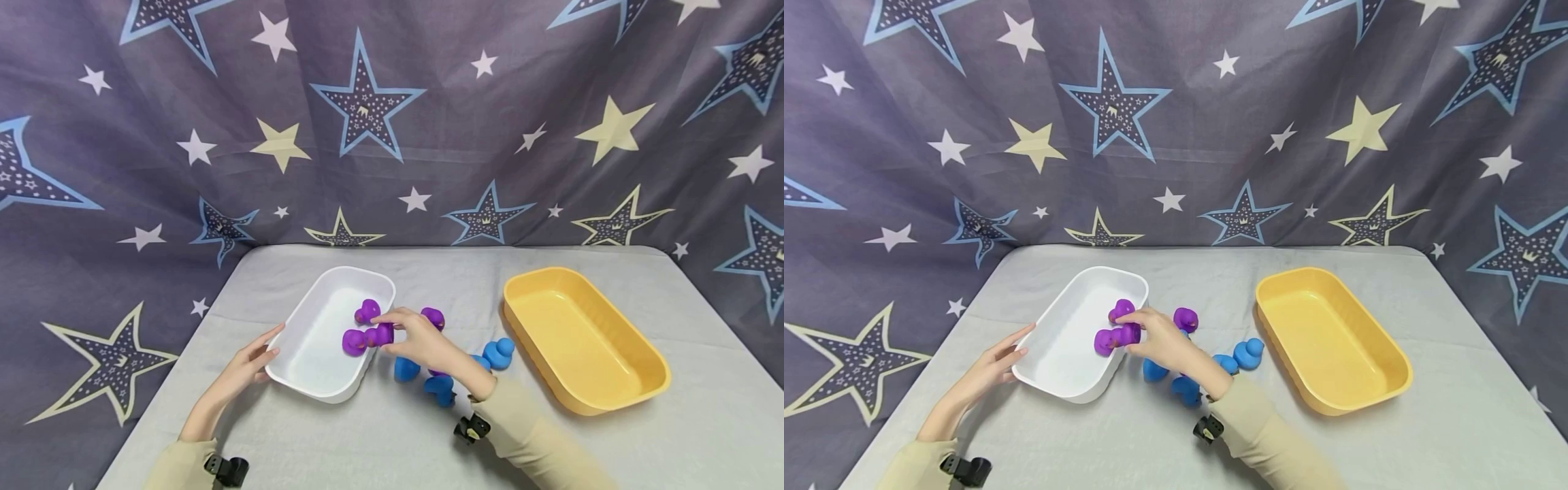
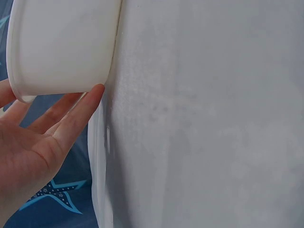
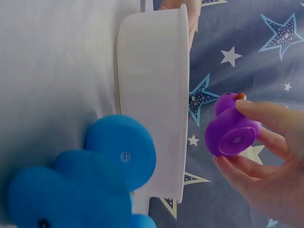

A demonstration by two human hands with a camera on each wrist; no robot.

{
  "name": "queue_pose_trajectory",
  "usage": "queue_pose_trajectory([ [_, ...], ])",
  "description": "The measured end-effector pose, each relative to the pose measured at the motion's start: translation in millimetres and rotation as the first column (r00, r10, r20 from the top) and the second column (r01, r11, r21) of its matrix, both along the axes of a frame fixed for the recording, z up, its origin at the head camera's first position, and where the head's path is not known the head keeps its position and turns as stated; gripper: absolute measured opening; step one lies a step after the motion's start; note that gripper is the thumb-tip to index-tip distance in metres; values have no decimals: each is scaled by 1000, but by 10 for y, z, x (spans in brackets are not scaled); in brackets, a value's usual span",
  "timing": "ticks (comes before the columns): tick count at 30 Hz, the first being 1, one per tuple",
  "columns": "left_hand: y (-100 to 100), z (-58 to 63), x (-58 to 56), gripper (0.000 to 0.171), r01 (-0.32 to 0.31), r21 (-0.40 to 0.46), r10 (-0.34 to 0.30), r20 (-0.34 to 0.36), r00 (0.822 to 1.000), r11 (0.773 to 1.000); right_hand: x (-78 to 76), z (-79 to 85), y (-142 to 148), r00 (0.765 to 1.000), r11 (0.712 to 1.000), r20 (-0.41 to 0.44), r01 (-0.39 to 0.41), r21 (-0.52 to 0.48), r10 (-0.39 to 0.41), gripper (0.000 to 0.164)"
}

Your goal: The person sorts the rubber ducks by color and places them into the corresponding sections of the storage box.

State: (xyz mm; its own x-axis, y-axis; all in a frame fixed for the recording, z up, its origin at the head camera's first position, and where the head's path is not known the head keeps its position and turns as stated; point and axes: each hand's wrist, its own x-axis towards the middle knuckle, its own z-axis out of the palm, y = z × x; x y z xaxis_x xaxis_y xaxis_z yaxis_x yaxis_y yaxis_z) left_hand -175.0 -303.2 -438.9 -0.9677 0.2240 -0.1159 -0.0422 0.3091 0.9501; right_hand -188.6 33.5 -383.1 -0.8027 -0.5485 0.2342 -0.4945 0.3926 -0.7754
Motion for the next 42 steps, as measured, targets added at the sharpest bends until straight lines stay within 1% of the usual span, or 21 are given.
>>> queue_pose_trajectory([
  [5,-4,-1,1,56,4,7,-4,-1,1000,1000,10,-7,-84,1000,1000,5,-22,-7,22,41],
  [12,-17,-7,5,56,1,18,-1,-7,1000,1000,17,-47,-194,999,999,-16,-46,28,46,40],
  [18,-15,-6,4,56,0,15,0,-4,1000,1000,25,-52,-268,997,997,-25,-71,28,71,40],
  [22,-11,-5,-2,56,-1,12,1,-5,1000,1000,30,-53,-320,997,996,-28,-70,48,71,40],
  [26,-7,-5,-6,56,6,11,-6,-7,1000,1000,36,-75,-376,996,996,-14,-82,38,83,39],
  [33,-4,-7,-3,56,5,14,-4,-11,1000,1000,44,-103,-453,993,993,-43,-109,53,111,40],
  [42,-4,-7,1,56,-1,10,2,-8,1000,1000,45,-119,-516,991,990,-43,-120,79,124,40],
])
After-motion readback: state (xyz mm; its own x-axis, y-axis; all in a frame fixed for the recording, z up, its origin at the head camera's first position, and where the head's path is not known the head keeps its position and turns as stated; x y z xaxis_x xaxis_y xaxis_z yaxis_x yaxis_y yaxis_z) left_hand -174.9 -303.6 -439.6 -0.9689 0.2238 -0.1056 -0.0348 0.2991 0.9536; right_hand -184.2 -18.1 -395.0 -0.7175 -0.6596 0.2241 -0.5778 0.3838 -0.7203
